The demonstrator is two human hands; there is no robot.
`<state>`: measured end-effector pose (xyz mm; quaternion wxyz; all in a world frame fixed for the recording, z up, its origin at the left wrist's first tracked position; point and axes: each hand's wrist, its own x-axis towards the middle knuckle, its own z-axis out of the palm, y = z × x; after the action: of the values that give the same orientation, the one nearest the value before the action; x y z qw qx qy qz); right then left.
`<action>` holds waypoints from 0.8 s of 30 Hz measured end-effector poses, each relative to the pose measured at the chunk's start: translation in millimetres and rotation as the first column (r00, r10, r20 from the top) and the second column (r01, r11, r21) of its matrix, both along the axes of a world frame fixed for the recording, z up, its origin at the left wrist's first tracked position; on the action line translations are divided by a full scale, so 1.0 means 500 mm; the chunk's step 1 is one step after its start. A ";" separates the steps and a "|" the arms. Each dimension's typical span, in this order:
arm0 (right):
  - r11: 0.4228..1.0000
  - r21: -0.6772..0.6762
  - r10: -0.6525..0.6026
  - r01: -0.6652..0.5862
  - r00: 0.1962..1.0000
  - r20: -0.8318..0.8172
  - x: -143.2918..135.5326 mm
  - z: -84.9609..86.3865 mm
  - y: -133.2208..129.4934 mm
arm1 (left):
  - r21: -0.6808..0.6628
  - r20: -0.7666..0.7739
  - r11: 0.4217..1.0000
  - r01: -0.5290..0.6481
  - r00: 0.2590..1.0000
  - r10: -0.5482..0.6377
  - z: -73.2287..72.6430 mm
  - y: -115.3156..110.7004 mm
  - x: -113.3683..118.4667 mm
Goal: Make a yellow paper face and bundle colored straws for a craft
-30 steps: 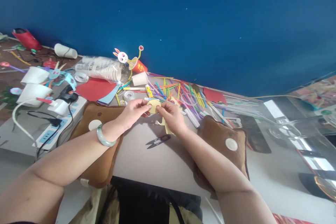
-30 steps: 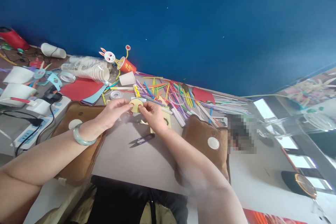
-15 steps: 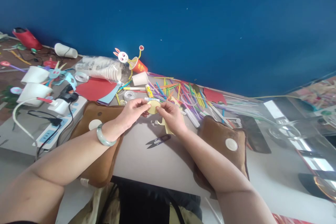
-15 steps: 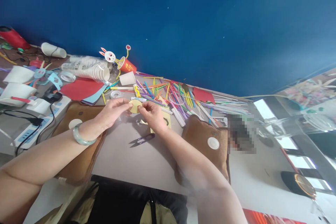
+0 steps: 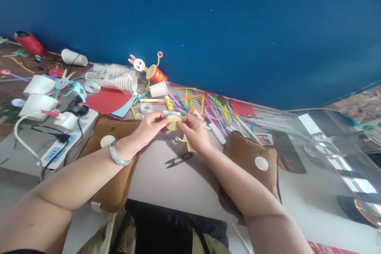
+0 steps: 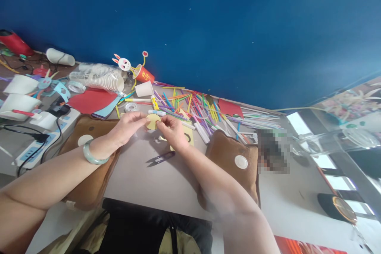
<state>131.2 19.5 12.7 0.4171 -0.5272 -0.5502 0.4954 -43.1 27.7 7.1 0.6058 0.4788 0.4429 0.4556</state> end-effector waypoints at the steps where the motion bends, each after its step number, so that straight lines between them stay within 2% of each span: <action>1: 1.000 0.012 0.006 -0.006 1.000 -0.004 0.000 0.000 0.000 | 0.008 -0.004 1.000 -0.009 1.000 0.009 0.000 0.000 0.000; 6: 0.998 0.063 0.011 -0.011 1.000 -0.012 -0.002 -0.005 0.003 | 0.021 0.003 0.999 -0.042 0.999 0.042 0.001 0.000 0.001; 13: 0.997 0.067 0.019 -0.023 0.997 0.069 0.001 -0.011 0.006 | 0.020 -0.076 1.000 0.009 0.997 -0.007 -0.007 -0.001 -0.002; 15: 0.999 0.022 0.038 -0.041 0.993 0.109 0.004 -0.012 0.009 | 0.052 -0.093 0.998 -0.028 0.995 0.032 -0.013 0.003 -0.002; 17: 0.996 -0.001 0.093 -0.095 0.971 0.218 0.009 -0.013 0.012 | 0.103 -0.086 0.989 -0.108 0.989 0.117 -0.020 0.010 -0.003; 19: 0.985 0.027 0.143 -0.169 0.901 0.410 0.012 -0.013 0.013 | 0.166 -0.082 0.969 -0.183 0.977 0.199 -0.023 0.017 -0.003; 20: 0.978 0.047 0.150 -0.204 0.840 0.522 0.012 -0.012 0.013 | 0.192 -0.081 0.960 -0.204 0.972 0.223 -0.023 0.018 -0.003; 22: 0.962 0.066 0.137 -0.264 0.680 0.721 0.010 -0.009 0.013 | 0.241 -0.082 0.948 -0.209 0.969 0.235 -0.020 0.018 -0.004; 24: 0.953 0.055 0.117 -0.297 0.530 0.840 0.006 -0.001 0.016 | 0.314 -0.090 0.930 -0.192 0.969 0.230 -0.013 0.011 -0.003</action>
<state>134.0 27.3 12.2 0.0955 -0.5858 -0.7845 0.1797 -44.8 33.4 0.6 0.4439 0.5430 0.4538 0.5497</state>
